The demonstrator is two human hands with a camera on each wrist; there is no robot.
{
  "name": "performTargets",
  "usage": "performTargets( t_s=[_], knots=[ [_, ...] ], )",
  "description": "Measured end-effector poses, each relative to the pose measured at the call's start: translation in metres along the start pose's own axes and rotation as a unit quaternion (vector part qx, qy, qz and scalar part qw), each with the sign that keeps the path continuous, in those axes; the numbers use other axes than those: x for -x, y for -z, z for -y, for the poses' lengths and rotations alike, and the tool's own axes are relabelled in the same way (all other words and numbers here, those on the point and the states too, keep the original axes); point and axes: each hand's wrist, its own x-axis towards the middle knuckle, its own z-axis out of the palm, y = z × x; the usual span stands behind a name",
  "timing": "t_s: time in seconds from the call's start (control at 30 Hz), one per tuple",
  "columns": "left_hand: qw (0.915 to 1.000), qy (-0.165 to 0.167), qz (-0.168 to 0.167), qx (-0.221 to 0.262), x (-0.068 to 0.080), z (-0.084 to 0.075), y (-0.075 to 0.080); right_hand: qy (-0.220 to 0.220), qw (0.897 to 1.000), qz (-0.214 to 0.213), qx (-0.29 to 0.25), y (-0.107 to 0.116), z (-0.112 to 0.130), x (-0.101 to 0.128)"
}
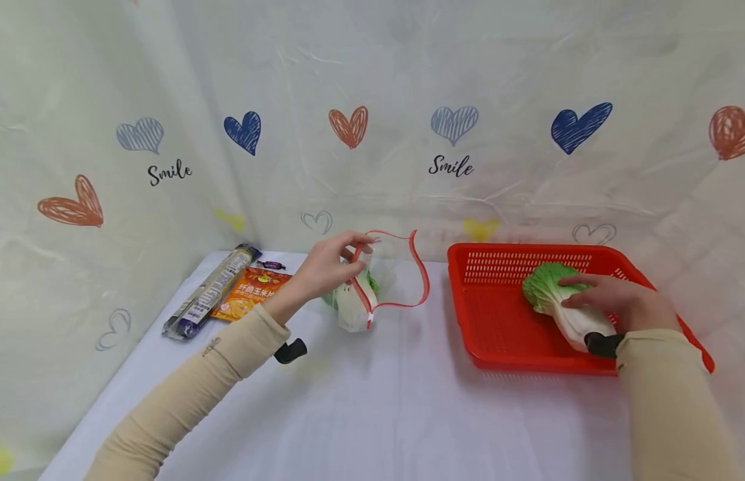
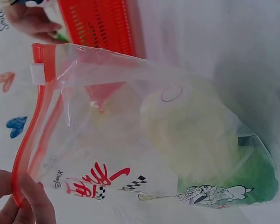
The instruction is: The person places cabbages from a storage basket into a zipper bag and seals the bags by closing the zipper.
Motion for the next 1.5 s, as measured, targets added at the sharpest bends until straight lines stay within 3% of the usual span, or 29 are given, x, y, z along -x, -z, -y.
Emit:
performTargets(
  t_s=[0.2, 0.37, 0.57, 0.67, 0.93, 1.0, 1.33, 1.5],
  knots=[
    [1.0000, 0.001, 0.000, -0.003, -0.001, 0.000, 0.002, 0.081, 0.994, -0.031, 0.065, -0.001, 0.038, 0.010],
    [1.0000, 0.002, -0.002, -0.009, -0.001, 0.000, 0.002, 0.136, 0.984, -0.061, 0.095, -0.018, 0.074, 0.024],
    [1.0000, 0.004, -0.001, -0.007, -0.002, 0.000, 0.001, 0.219, 0.955, -0.101, 0.174, -0.047, 0.116, 0.048],
    [1.0000, 0.006, -0.001, -0.002, -0.003, -0.001, 0.002, 0.260, 0.945, -0.100, 0.170, -0.062, 0.133, 0.060],
    [0.9999, 0.011, 0.001, 0.001, -0.003, -0.001, 0.005, 0.315, 0.942, -0.025, 0.111, -0.095, 0.158, 0.071],
    [0.9999, 0.010, 0.001, 0.002, -0.003, -0.001, 0.005, 0.329, 0.937, -0.011, 0.116, -0.101, 0.160, 0.071],
    [0.9998, 0.006, 0.002, -0.019, -0.003, -0.002, 0.006, 0.346, 0.929, 0.059, 0.121, -0.125, 0.171, 0.051],
    [0.9997, 0.005, 0.000, -0.022, -0.001, -0.001, 0.006, 0.326, 0.936, 0.067, 0.117, -0.135, 0.172, 0.037]
  ],
)
